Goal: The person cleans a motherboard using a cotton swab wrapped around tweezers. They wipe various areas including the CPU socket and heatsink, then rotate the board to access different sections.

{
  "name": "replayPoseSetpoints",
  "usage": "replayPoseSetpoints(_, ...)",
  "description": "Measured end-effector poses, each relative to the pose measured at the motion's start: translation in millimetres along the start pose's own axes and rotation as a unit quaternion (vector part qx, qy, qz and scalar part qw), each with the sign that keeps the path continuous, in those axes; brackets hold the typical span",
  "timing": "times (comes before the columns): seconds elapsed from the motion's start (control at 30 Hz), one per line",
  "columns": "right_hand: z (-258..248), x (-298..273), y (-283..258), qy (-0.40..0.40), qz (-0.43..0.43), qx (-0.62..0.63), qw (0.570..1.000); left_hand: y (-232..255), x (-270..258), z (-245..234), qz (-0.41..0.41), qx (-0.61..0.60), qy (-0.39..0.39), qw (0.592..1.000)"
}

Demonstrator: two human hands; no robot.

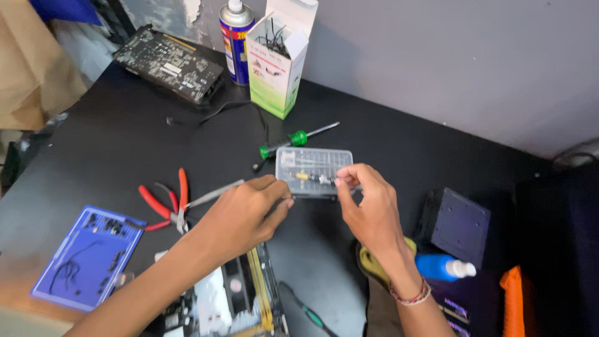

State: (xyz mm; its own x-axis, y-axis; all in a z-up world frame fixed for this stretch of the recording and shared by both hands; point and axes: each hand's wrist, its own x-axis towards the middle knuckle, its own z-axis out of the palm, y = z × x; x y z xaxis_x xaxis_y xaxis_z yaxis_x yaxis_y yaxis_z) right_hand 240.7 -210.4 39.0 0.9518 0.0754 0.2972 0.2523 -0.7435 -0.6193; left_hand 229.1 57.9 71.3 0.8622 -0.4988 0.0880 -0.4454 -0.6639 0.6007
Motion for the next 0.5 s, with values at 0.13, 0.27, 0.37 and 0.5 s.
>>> replayPoseSetpoints(0.13, 11.1, 22.0, 13.0, 0.0, -0.002, -0.04, 0.999, -26.9, 32.9, -0.8, -0.013, 0.015, -0.026, 0.999)
replayPoseSetpoints(0.27, 22.0, 29.4, 30.7, -0.002, -0.03, -0.084, 0.996, -48.1, 53.4, 9.3, -0.013, 0.034, -0.044, 0.998)
replayPoseSetpoints(0.37, 29.5, 33.7, 39.4, -0.01, -0.012, -0.089, 0.996, -58.6, 62.6, 14.4, -0.012, 0.053, -0.051, 0.997)
replayPoseSetpoints(0.5, 37.2, 35.9, 54.5, -0.032, 0.002, -0.092, 0.995, -76.1, 67.5, 31.2, -0.018, 0.077, -0.019, 0.997)
